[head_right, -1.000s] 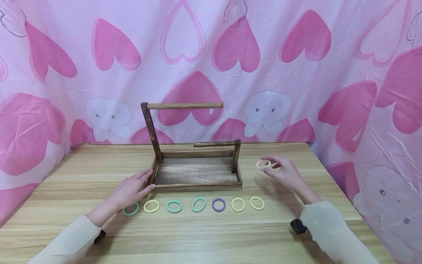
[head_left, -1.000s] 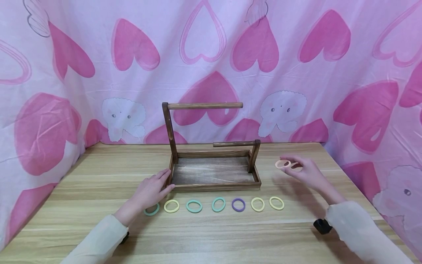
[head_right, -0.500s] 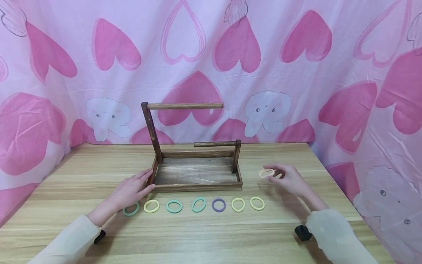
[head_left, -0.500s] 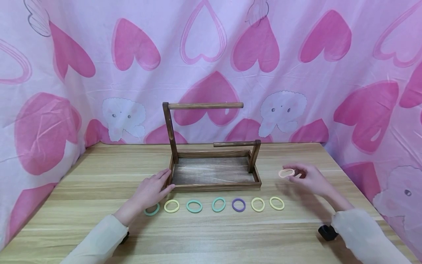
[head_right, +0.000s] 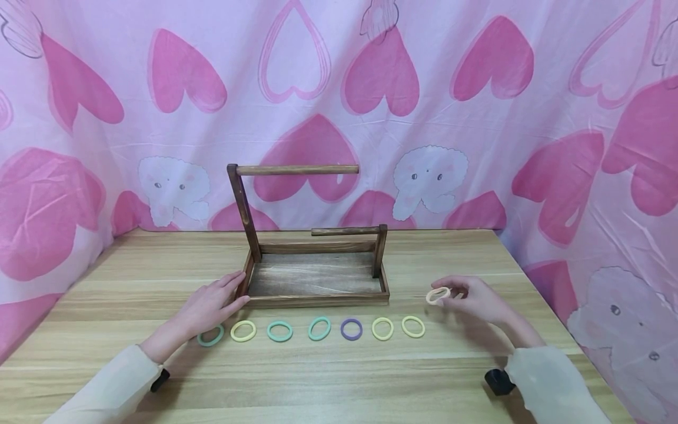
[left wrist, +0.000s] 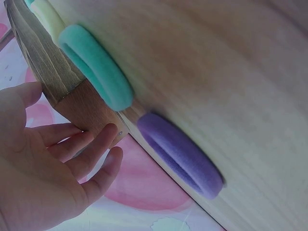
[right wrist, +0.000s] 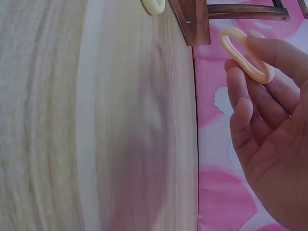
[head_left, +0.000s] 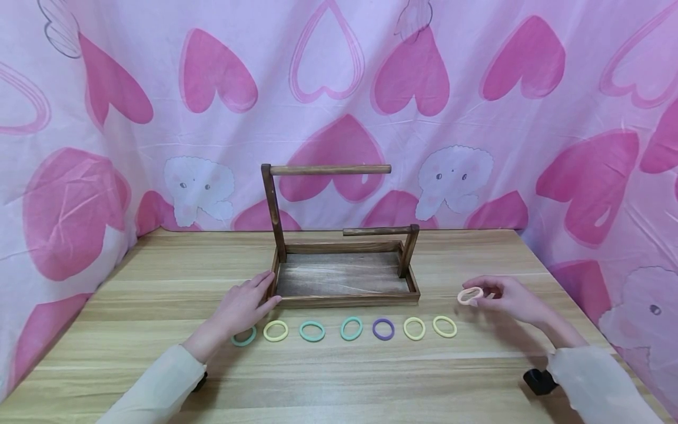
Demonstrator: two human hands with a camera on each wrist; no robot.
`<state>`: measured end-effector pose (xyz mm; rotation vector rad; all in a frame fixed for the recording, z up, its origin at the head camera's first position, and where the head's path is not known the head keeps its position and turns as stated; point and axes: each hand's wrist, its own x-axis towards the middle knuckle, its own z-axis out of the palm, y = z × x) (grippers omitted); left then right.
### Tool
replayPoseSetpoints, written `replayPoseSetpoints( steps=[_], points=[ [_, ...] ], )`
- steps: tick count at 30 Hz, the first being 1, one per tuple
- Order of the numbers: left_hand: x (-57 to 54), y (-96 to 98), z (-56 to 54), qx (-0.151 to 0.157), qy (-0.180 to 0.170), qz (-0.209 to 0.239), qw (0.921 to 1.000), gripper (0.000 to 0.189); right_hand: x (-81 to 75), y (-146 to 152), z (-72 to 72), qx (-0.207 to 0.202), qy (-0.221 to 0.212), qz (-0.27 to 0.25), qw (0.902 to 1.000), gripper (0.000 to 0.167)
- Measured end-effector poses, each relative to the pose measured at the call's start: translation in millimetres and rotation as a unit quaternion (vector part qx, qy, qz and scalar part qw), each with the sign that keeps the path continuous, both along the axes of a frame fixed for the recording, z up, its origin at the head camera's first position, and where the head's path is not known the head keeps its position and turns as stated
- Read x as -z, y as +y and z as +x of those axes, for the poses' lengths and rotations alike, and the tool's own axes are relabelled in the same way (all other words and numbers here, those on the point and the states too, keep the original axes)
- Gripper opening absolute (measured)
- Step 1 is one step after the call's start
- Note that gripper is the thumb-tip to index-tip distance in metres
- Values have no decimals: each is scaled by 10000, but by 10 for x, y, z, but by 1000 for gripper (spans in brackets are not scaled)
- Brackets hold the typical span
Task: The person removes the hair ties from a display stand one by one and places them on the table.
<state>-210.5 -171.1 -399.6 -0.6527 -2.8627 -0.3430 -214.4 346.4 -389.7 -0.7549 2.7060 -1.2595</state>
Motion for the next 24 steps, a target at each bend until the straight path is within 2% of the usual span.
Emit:
replayPoseSetpoints(
  steps=[15, 20, 24],
  points=[
    [6, -6, 2, -17, -40, 24, 10000, 55, 102, 124, 43, -706, -617, 63, 9956, 30],
    [11, -14, -5, 0, -4, 1, 10000, 56, 138, 154, 24, -1172, -991, -260, 9878, 30],
    [15, -11, -11, 1, -45, -10, 10000, 57, 155, 165, 27, -1268, -1349, -313, 9822, 31]
  ],
)
